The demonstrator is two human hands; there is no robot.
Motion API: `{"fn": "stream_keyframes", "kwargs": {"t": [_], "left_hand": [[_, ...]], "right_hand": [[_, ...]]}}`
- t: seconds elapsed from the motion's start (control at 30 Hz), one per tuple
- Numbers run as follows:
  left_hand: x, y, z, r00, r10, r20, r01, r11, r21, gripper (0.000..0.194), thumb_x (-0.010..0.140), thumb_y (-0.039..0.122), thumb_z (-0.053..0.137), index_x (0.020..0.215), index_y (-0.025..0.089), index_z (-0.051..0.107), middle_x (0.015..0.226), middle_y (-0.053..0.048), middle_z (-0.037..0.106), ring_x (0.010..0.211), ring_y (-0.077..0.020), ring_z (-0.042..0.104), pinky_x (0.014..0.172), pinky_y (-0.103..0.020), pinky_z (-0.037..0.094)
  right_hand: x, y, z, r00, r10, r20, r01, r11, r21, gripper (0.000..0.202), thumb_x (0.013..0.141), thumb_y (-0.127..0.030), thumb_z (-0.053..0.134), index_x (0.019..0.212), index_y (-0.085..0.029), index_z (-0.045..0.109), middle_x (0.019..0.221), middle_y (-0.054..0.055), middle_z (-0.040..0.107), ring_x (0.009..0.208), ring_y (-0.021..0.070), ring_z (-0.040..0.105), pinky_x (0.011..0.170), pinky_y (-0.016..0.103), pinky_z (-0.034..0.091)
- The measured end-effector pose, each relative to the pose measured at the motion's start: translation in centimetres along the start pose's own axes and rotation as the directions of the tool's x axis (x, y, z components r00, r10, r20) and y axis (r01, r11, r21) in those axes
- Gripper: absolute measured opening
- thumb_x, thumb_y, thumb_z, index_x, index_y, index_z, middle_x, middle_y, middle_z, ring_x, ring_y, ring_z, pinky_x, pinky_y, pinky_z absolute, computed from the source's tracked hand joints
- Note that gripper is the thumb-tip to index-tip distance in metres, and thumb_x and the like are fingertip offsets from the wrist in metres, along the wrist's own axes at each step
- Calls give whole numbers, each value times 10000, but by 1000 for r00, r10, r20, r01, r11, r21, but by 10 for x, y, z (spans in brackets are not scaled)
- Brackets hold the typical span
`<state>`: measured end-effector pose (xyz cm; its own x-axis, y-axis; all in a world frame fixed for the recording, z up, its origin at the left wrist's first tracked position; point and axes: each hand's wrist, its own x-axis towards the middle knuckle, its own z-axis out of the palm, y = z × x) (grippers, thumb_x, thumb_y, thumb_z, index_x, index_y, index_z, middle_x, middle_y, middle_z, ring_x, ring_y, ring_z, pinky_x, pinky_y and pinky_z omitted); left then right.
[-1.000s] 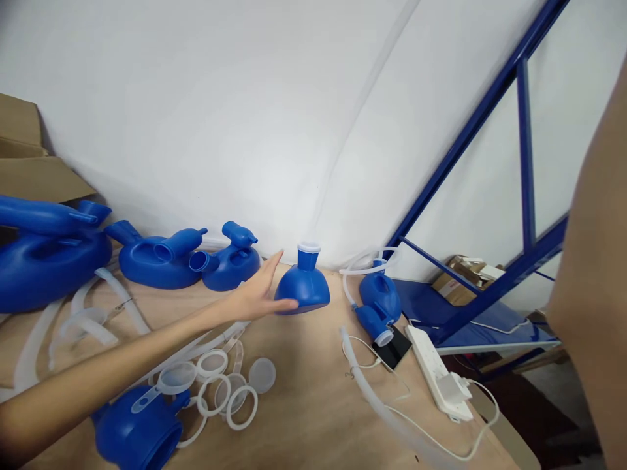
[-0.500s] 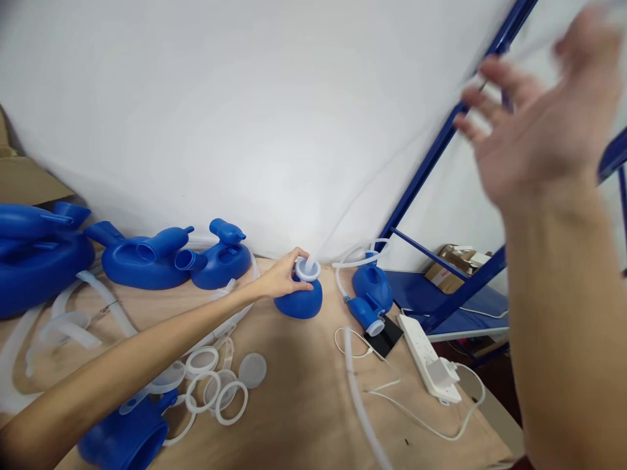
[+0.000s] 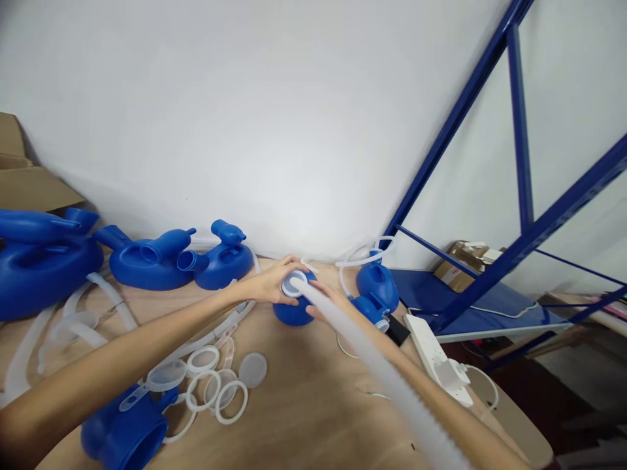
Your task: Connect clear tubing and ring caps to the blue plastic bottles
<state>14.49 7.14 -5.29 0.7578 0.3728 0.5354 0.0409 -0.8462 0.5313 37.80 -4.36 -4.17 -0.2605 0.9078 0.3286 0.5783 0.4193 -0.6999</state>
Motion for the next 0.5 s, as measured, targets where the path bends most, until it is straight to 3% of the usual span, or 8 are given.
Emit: {"fn": "stream_keyframes", "kwargs": {"t": [0.13, 0.37, 0.5], "left_hand": [[-6, 2, 4, 999, 29, 28, -30, 998, 47, 657, 686, 210, 879, 1242, 186, 531, 1241, -115, 526, 1220, -293, 545, 1068, -449, 500], [-17, 5, 12, 987, 54, 153, -68, 994, 83, 679, 677, 248, 892, 1227, 183, 499, 1260, -133, 562, 1251, -307, 552, 1077, -434, 500], [-25, 4, 15, 981, 36, 188, -58, 992, 112, 642, 741, 279, 850, 1250, 180, 472, 1297, -158, 542, 1264, -316, 540, 1086, -453, 496]], "right_hand": [[6, 20, 32, 991, -132, -15, 131, 989, -75, 723, 788, -501, 838, 1433, -297, 582, 1446, 94, 636, 1352, 346, 599, 1147, 540, 490], [1, 64, 81, 963, -199, -182, 175, 975, -137, 796, 718, -477, 898, 1369, -219, 519, 1470, 185, 543, 1397, 383, 529, 1153, 594, 451], [-3, 81, 102, 936, -253, -246, 227, 965, -130, 811, 752, -540, 863, 1389, -216, 480, 1495, 207, 505, 1410, 390, 520, 1146, 587, 461]]}}
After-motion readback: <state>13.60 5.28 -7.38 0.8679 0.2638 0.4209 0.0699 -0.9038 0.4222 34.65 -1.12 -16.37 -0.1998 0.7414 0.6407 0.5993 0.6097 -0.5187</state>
